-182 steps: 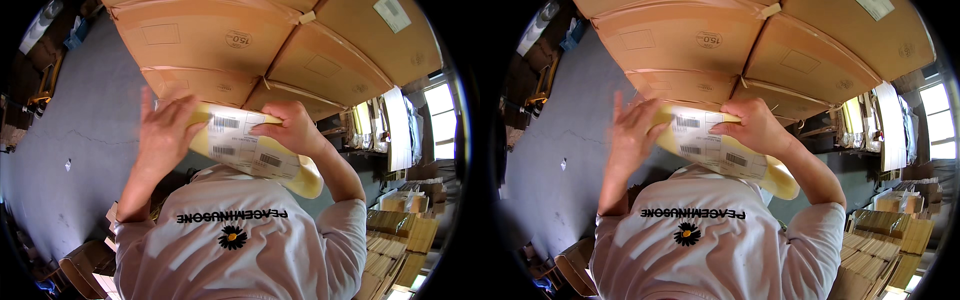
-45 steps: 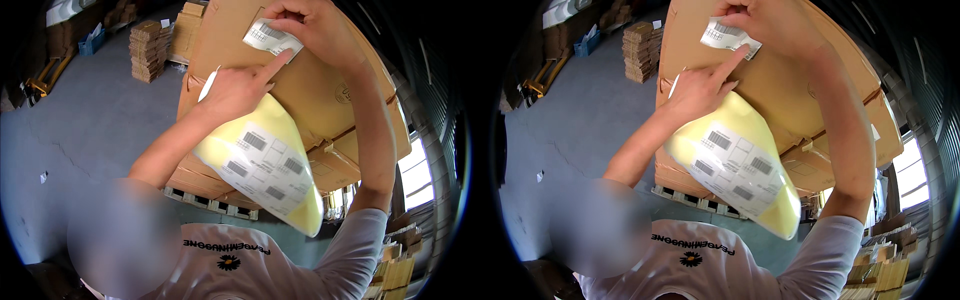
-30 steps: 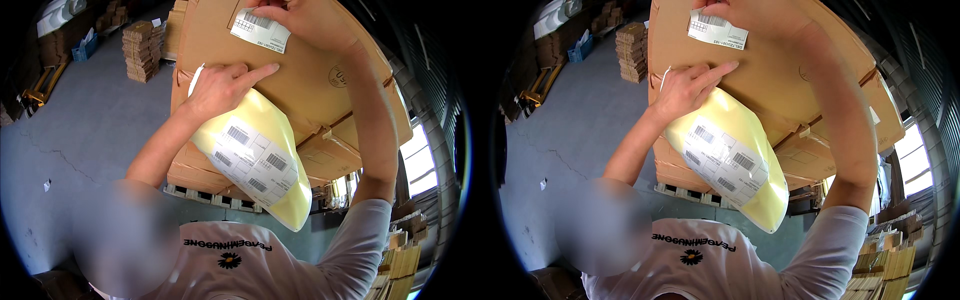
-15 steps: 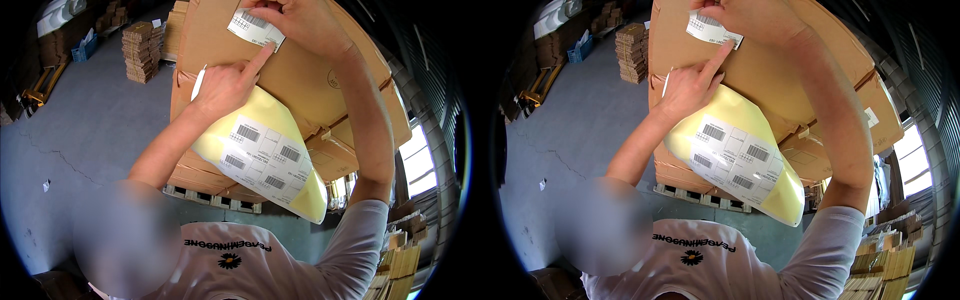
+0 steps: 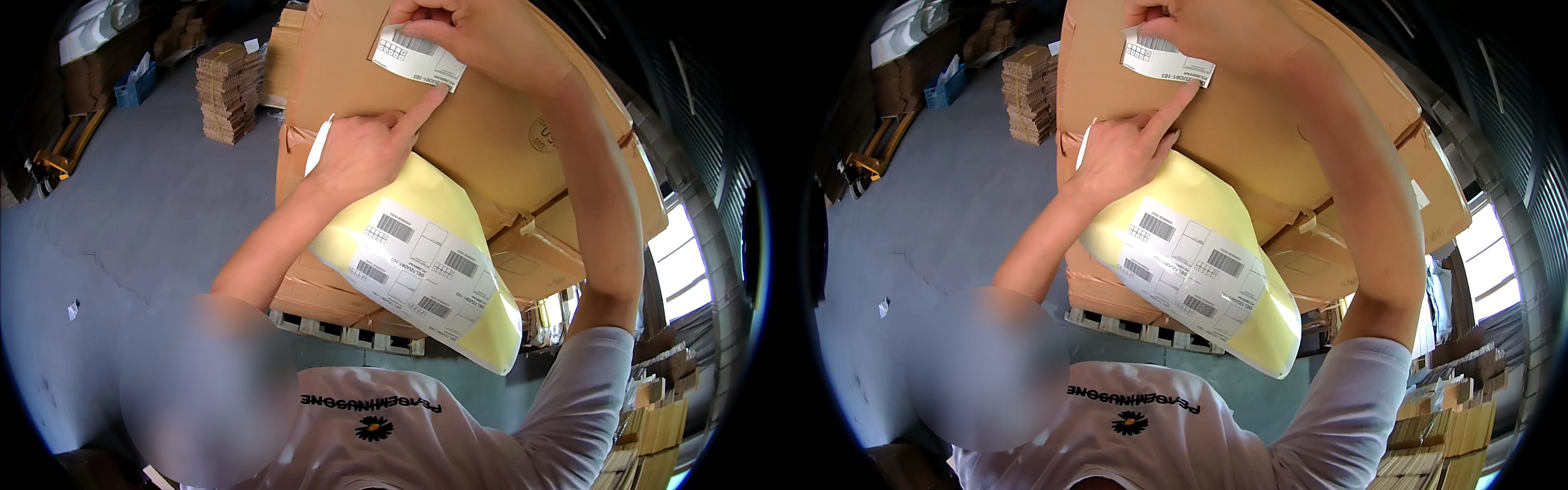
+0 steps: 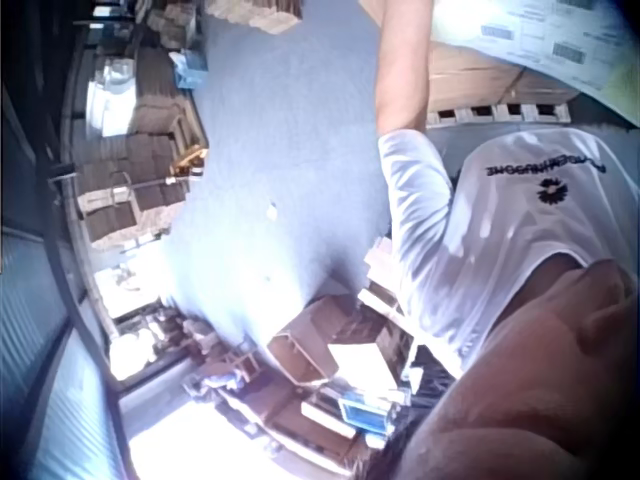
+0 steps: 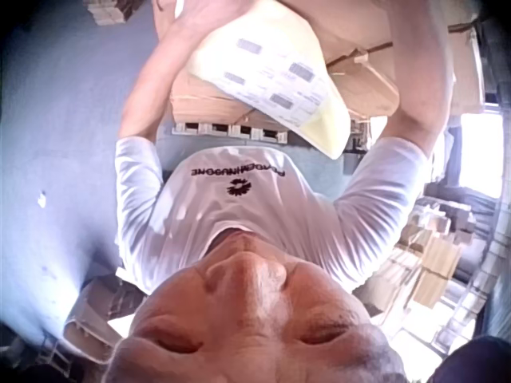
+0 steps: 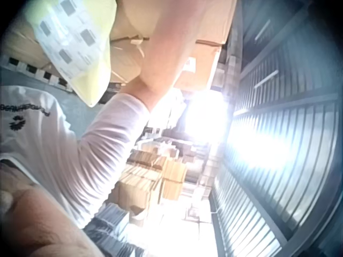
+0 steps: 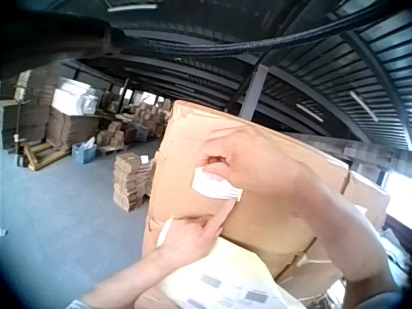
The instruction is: The person folds flat cardboard sheets into box shapes, secures the seams with a handheld tape dispenser, and then applies shipping labels to the finished boxes. The person handles cardboard, tape, and labels throughout the process.
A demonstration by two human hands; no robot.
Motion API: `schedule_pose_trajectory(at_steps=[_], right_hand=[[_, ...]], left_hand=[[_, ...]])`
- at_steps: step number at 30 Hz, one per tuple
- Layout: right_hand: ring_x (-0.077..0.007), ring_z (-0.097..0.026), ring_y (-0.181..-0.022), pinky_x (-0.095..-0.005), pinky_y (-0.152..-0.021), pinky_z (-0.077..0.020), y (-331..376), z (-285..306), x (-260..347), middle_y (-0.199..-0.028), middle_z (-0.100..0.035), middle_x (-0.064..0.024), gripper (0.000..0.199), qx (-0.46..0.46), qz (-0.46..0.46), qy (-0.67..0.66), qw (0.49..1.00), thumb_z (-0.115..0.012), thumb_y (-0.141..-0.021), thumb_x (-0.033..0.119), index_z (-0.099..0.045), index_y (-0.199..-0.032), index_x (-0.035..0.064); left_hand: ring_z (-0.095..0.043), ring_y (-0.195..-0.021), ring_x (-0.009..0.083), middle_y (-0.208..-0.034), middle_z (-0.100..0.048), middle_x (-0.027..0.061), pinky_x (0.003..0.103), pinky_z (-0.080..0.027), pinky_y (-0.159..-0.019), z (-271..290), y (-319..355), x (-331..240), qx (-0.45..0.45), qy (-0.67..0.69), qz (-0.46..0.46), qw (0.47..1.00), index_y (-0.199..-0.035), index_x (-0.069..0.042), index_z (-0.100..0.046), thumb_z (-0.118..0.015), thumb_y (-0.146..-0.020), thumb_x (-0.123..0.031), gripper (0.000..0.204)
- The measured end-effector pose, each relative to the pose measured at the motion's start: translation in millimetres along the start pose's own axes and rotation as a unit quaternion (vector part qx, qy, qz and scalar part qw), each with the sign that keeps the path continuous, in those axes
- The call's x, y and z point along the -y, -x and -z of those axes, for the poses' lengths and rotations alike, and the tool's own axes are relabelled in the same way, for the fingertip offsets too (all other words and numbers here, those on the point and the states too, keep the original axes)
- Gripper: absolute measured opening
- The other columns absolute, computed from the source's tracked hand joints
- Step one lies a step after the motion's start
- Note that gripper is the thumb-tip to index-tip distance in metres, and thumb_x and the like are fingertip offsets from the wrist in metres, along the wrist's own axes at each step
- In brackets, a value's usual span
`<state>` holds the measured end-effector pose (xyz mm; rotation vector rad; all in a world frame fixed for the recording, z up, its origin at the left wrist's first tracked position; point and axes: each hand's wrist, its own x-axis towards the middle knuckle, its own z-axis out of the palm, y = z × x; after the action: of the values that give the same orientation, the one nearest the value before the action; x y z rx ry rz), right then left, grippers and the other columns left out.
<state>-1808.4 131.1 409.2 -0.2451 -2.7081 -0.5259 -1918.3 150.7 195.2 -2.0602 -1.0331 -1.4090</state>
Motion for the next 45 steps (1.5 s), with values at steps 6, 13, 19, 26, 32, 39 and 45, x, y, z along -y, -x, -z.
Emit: schedule_pose_trajectory(at_steps=[6, 13, 19, 26, 32, 39, 45], right_hand=[[-0.0307, -0.066, -0.08, -0.0368, -0.073, -0.0519, 2.3, -8.8, -2.2, -0.082, -0.068, -0.0132, 0.009, -0.018, -0.001, 0.003, 1.0, -0.07, -0.08, 0.006, -0.07, -0.085, -0.0008], [-0.0315, -0.067, -0.081, -0.0373, -0.075, -0.0523, 5.8, -11.8, 1.0, -0.083, -0.068, -0.0135, 0.01, -0.036, -0.018, 0.019, 0.999, -0.071, -0.078, 0.004, -0.069, -0.086, -0.0012], [-0.0318, -0.066, -0.082, -0.0376, -0.074, -0.0523, 4.2, -14.4, 2.6, -0.083, -0.068, -0.0138, 0.01, -0.039, -0.01, 0.02, 0.999, -0.071, -0.078, 0.005, -0.068, -0.086, -0.0013], [-0.0309, -0.067, -0.089, -0.0374, -0.08, -0.0523, 8.2, -17.2, -5.1, -0.09, -0.07, -0.0124, 0.011, -0.047, 0.023, 0.036, 0.998, -0.071, -0.08, 0.008, -0.071, -0.09, 0.0029], [-0.026, -0.062, -0.092, -0.0381, -0.078, -0.0534, 18.6, -27.2, -10.8, -0.09, -0.068, -0.0016, 0.023, -0.127, 0.04, 0.116, 0.984, -0.076, -0.072, 0.002, -0.073, -0.091, 0.0137], [-0.0217, -0.06, -0.093, -0.0356, -0.078, -0.0498, 18.7, -42.2, -18.2, -0.094, -0.069, 0.0043, 0.03, -0.171, 0.044, 0.13, 0.976, -0.08, -0.066, 0.003, -0.074, -0.093, 0.0161], [-0.0208, -0.061, -0.096, -0.0355, -0.079, -0.0472, 21.2, -37.4, -21.7, -0.1, -0.067, 0.0047, 0.035, -0.147, 0.054, 0.159, 0.975, -0.08, -0.068, 0.007, -0.073, -0.101, 0.0172]], left_hand=[[-0.064, -0.064, 0.027, -0.074, -0.067, 0.0048, 0.039, -0.053, -0.06, -2.5, 2.1, 1.3, -0.011, 0.003, -0.004, 1.0, -0.151, -0.022, -0.042, -0.072, -0.081, -0.009, 0.077], [-0.063, -0.061, 0.0275, -0.072, -0.066, 0.0059, 0.039, -0.053, -0.058, -2.6, 1.8, 1.8, -0.021, 0.004, -0.01, 1.0, -0.151, -0.023, -0.043, -0.071, -0.08, -0.008, 0.077], [-0.063, -0.059, 0.0258, -0.072, -0.066, 0.0049, 0.038, -0.052, -0.055, -0.5, 3.0, -2.1, 0.008, 0.006, 0.017, 1.0, -0.151, -0.023, -0.042, -0.071, -0.081, -0.011, 0.076], [-0.064, -0.06, 0.0247, -0.074, -0.066, 0.0033, 0.039, -0.053, -0.056, 4.4, 0.9, -4.6, 0.042, -0.039, 0.023, 0.998, -0.151, -0.024, -0.043, -0.068, -0.085, -0.02, 0.07], [-0.065, -0.064, 0.0264, -0.074, -0.064, 0.0061, 0.041, -0.054, -0.059, 10.1, -1.4, -1.8, 0.02, 0.012, 0.017, 1.0, -0.149, -0.019, -0.047, -0.068, -0.085, -0.019, 0.067], [-0.064, -0.06, 0.0269, -0.067, -0.063, 0.0065, 0.041, -0.052, -0.057, 19.0, -1.9, 3.6, -0.001, 0.123, 0.054, 0.991, -0.145, -0.023, -0.051, -0.065, -0.083, -0.011, 0.065], [-0.064, -0.064, 0.0288, -0.073, -0.064, 0.0081, 0.041, -0.052, -0.061, 19.4, -0.9, 5.3, -0.031, 0.274, 0.117, 0.954, -0.147, -0.023, -0.048, -0.065, -0.088, -0.009, 0.064]])
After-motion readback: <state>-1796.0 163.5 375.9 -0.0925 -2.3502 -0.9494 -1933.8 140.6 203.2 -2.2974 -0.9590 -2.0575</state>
